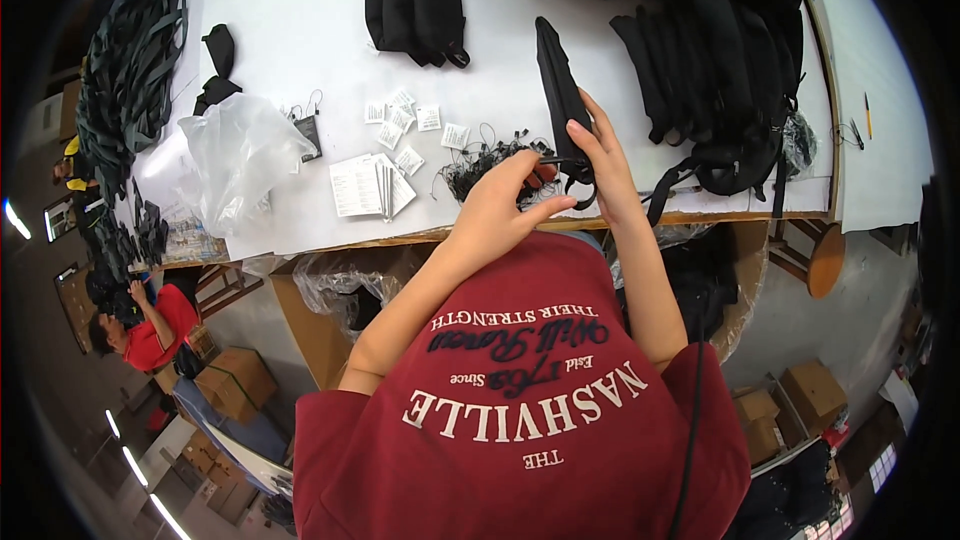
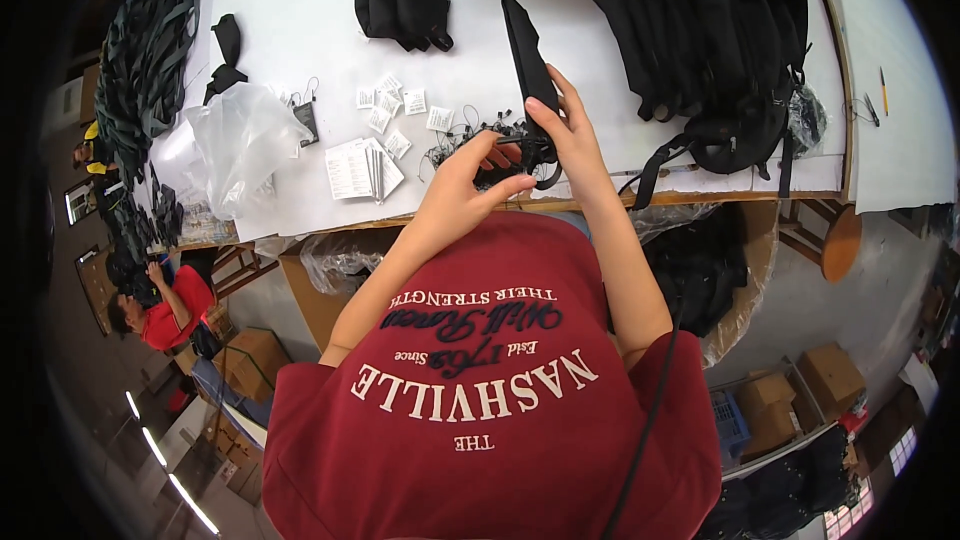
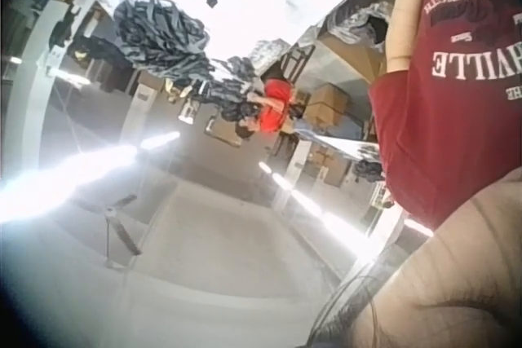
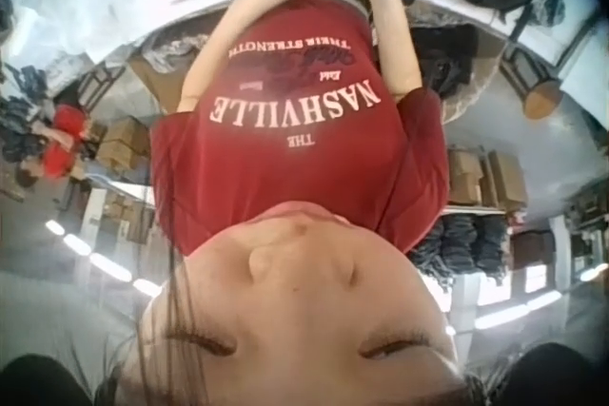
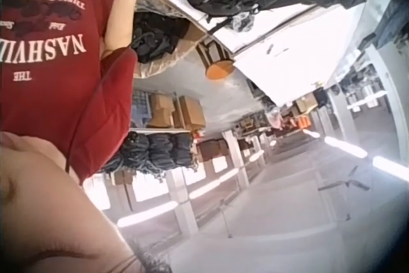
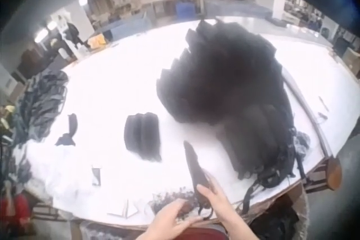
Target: The recorder is sorting and stacking black fabric pouch covers on a workbench.
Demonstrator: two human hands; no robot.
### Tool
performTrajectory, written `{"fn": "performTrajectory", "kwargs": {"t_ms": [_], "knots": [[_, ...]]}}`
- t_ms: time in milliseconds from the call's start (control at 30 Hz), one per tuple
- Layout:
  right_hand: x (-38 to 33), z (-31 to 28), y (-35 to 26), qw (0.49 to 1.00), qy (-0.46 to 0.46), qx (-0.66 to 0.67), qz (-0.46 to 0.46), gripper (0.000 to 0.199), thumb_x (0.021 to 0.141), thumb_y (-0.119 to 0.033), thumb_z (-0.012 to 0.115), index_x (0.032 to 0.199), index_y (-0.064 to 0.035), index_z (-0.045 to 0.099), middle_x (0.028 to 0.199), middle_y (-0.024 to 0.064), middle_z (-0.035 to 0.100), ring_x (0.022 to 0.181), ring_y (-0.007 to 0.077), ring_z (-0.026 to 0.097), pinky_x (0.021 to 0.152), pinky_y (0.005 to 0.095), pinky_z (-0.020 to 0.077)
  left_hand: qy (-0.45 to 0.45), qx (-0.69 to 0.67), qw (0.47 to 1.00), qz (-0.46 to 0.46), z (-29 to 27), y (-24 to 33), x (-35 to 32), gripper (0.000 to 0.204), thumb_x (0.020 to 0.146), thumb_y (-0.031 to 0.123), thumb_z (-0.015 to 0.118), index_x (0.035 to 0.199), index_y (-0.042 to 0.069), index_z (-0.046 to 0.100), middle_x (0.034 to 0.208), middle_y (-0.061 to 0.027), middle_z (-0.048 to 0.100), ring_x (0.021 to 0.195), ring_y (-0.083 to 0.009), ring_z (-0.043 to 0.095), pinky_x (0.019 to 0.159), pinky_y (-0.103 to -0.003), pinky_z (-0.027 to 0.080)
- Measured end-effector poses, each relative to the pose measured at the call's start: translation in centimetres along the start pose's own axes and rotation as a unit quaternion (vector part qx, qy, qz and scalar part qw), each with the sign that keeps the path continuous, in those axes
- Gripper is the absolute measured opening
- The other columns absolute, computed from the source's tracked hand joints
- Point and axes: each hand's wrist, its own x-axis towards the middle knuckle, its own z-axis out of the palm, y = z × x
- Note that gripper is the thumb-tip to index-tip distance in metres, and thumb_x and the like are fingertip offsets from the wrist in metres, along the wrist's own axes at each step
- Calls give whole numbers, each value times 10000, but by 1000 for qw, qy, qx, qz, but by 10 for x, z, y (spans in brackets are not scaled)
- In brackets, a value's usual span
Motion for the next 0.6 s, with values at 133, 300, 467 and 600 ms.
{"fn": "performTrajectory", "kwargs": {"t_ms": [133, 300, 467, 600], "knots": [[-14, 11, -3, 998, -53, -13, -17, 618, 917, -258, 649, 1451, -97, 382, 1162, 87, 550, 986, 141, 556, 851, 257, 456, 49, -34, 998, 0, -1, 8, -5, 350, 826, 257, 745, 969, 2, 552, 847, -111, 630, 777, -218, 607, 707, -323, 479], [-28, 19, -4, 993, -115, 26, 4, 577, 931, -234, 620, 1431, -49, 400, 1187, 80, 559, 1042, 137, 555, 903, 266, 446, 85, -24, 993, 84, -5, 9, -9, 188, 856, 120, 698, 918, -2, 570, 773, -82, 590, 677, -174, 547, 647, -278, 452], [-38, 22, -14, 972, -217, 86, 29, 498, 964, -214, 518, 1392, 26, 429, 1260, 100, 548, 1148, 154, 531, 1000, 276, 400, 178, -89, 976, 87, 0, 4, -15, 250, 801, 149, 751, 894, 20, 558, 964, -74, 495, 823, -169, 488, 729, -270, 422], [-36, 23, -11, 969, -236, 70, 15, 502, 961, -210, 522, 1393, 29, 427, 1247, 100, 556, 1150, 159, 535, 1008, 280, 398, 230, -53, 965, 114, 1, 12, -21, 239, 802, 145, 747, 892, 22, 563, 957, -74, 498, 827, -174, 492, 730, -273, 422]]}}
